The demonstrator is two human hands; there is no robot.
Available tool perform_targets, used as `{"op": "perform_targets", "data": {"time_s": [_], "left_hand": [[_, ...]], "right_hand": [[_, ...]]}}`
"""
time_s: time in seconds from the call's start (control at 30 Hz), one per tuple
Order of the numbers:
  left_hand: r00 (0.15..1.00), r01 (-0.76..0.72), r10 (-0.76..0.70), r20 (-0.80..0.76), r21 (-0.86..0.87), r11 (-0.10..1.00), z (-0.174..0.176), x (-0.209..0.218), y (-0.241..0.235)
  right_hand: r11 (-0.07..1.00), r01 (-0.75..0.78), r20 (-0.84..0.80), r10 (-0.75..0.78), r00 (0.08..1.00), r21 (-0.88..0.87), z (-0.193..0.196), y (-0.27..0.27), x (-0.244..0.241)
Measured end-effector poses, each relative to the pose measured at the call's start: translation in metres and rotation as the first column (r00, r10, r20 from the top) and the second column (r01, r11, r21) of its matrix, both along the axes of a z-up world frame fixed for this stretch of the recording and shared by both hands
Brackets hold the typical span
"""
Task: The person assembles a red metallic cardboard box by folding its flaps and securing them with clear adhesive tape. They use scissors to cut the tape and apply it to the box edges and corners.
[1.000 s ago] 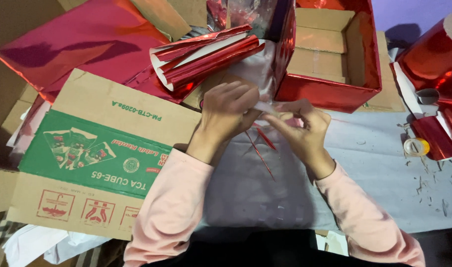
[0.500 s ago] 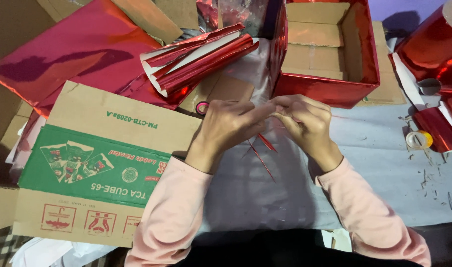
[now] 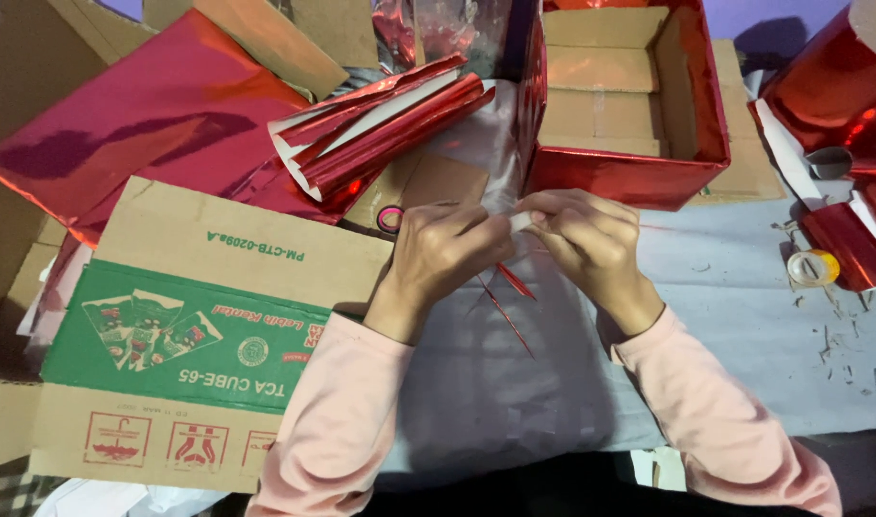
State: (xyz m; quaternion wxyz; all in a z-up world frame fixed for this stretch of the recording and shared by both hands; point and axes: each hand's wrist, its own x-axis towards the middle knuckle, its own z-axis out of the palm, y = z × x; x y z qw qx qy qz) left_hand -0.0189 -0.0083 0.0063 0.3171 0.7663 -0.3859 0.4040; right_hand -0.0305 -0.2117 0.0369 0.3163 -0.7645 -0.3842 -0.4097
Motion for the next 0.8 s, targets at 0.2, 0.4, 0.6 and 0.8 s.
{"op": "perform_targets", "data": {"time_s": [0.2,0.4,0.6,0.8], "left_hand": [[0.999,-0.008,0.008,0.038,-0.018,1.0,0.017,-0.005,-0.001],[0.997,0.004,-0.002,0.071,-0.031,0.999,0.002,-0.003,-0.003],[0.999,-0.017,0.017,0.033,0.002,1.0,0.015,-0.009,-0.003],[0.996,-0.069,0.068,0.061,0.016,0.997,0.011,-0.006,-0.003]], "right_hand": [[0.999,-0.004,0.033,0.005,0.999,-0.036,-0.019,-0.01,0.008],[1.0,-0.014,0.062,0.014,0.998,-0.008,0.008,0.004,-0.004],[1.0,-0.03,0.043,0.03,0.999,-0.008,0.008,0.004,-0.004],[0.998,-0.054,-0.039,0.055,0.998,0.016,0.005,0.003,-0.004]]}}
